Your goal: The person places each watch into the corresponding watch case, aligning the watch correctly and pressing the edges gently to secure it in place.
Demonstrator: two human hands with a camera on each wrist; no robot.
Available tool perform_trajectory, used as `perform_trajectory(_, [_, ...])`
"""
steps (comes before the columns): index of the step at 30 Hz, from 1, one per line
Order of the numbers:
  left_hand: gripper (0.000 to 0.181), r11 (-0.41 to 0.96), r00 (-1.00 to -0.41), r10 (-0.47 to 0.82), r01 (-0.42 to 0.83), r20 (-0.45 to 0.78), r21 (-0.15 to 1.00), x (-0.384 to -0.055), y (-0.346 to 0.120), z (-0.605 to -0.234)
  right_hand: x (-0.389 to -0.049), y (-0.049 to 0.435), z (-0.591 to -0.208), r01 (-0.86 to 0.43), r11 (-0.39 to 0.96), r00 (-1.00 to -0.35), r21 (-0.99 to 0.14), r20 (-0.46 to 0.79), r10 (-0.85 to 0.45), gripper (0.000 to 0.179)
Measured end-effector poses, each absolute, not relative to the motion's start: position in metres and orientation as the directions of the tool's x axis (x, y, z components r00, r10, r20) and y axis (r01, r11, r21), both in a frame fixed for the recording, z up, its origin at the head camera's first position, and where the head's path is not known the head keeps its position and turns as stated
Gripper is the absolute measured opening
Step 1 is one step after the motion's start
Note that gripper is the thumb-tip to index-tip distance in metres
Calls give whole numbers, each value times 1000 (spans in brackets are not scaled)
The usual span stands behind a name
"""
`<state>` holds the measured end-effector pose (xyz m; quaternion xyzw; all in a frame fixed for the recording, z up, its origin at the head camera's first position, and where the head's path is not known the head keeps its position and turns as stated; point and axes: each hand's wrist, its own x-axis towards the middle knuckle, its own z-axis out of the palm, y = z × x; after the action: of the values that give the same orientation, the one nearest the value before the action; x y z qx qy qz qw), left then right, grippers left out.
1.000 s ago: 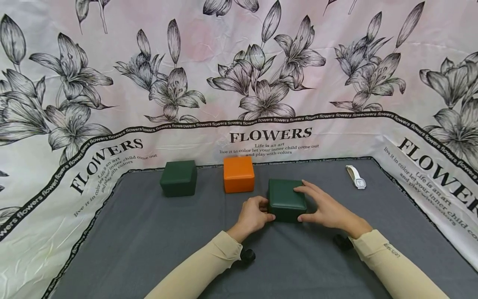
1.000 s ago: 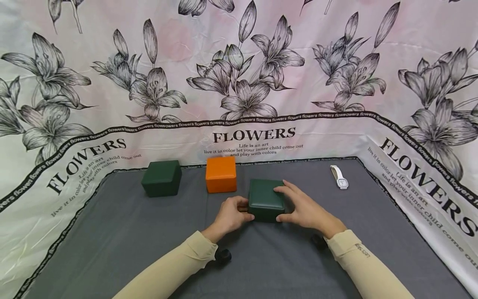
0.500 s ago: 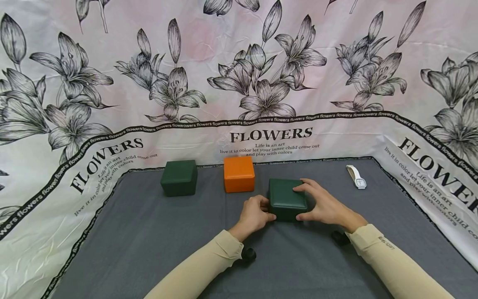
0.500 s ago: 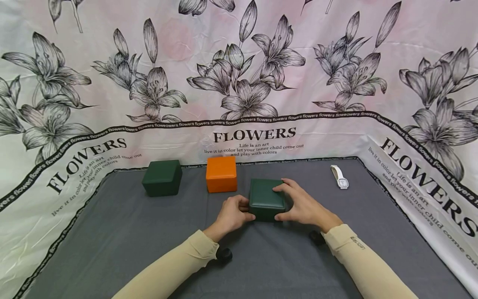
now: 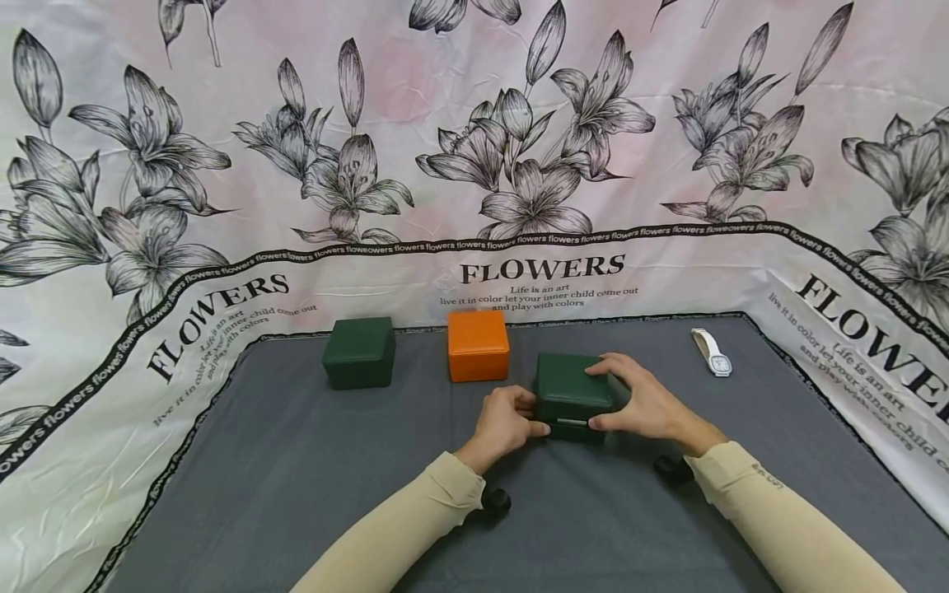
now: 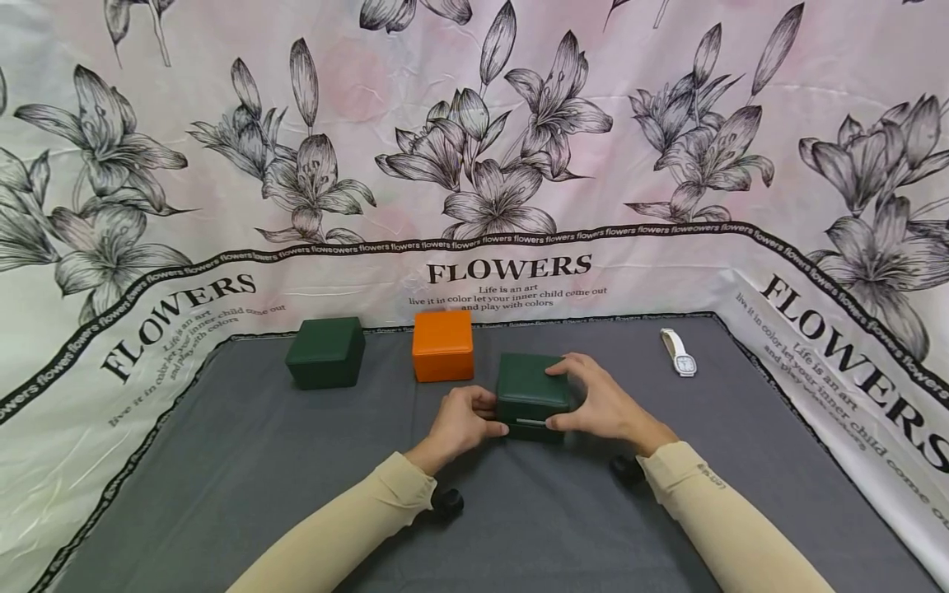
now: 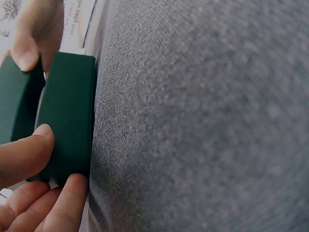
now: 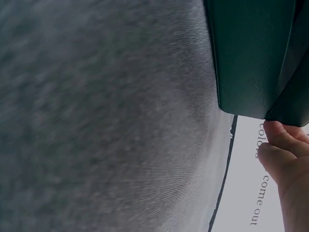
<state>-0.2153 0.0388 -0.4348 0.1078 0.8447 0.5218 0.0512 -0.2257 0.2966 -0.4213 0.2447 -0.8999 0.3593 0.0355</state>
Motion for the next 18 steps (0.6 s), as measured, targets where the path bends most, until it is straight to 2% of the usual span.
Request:
perform_trajectory(4, [35,406,-974,226,100,6,908,-217,38,-435,-228,296,-420,-414,539,-893,-734,212,-396,65])
perform_trajectory(10, [35,387,-973,231,83,-9,918,-216,39,-436,-229,296,-416,-326,470,-914,-820,145,-380,59])
perform_trajectory(18, [37,365,-973,230,89,3,927,-214,39,-435,-237,296,-409,-272,430,-921,-861,104,-375,51])
